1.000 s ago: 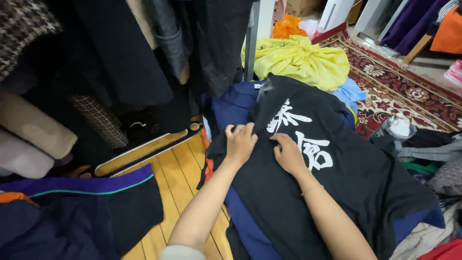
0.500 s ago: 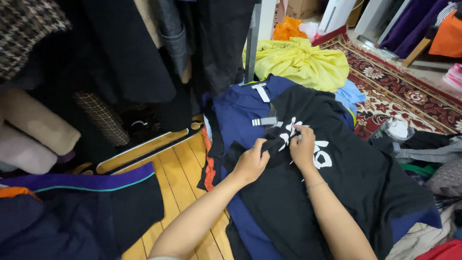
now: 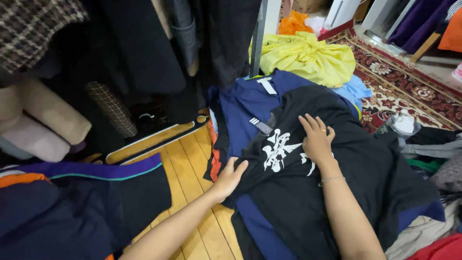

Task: Folding various garments and placing them onto hangers

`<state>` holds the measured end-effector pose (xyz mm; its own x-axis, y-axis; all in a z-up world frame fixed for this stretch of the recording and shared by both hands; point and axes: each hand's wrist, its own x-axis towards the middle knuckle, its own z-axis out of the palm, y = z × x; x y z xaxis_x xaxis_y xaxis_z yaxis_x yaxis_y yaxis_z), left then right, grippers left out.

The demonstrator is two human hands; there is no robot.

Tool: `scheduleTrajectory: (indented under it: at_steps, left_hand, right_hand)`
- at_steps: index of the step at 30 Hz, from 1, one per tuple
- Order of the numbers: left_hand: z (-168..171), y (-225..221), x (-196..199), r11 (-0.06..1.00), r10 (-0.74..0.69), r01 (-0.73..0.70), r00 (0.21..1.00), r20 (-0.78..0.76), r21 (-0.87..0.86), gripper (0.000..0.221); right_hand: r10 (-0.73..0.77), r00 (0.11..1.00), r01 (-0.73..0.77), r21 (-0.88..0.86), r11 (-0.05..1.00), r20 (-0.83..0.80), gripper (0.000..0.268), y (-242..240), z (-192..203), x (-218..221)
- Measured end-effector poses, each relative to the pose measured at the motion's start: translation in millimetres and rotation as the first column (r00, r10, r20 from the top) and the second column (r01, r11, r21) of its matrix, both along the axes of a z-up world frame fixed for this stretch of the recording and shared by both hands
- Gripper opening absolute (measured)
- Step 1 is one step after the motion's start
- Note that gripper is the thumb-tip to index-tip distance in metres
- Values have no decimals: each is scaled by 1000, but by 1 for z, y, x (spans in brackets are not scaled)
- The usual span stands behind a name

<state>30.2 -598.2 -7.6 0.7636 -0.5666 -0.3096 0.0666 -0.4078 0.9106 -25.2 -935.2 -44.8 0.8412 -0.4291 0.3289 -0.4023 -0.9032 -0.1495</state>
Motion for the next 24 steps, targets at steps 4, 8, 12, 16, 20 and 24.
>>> scheduleTrajectory:
  at_steps: [4, 8, 12, 16, 20, 24]
  left_hand:
    - [16, 16, -26, 997, -75, 75, 993, -91, -7, 94]
    - [12, 21, -41, 968, -216, 190, 964, -157, -164, 68]
    - [-39, 27, -27, 945, -322, 324, 945, -65, 31, 36]
    - [-91, 39, -2, 935, -337, 342, 939, -62, 97, 38]
    - [-87, 62, 18, 918, -352, 358, 934, -64, 173, 26]
    - [-36, 80, 18, 940, -309, 313, 950, -51, 140, 31]
  right_hand:
    - [15, 994, -17, -24, 1000, -107, 86, 15, 4, 1]
    - [59, 998, -61, 159, 985, 13, 78, 11, 9, 1]
    - [2, 982, -35, 169, 985, 190, 69, -11, 13, -1]
    - [-141, 986, 118, 223, 968, 90, 67, -8, 21, -8]
    - [-181, 974, 206, 196, 959, -138, 62, -19, 10, 10]
    - [-167, 949, 186, 50, 981, -269, 31, -51, -18, 34]
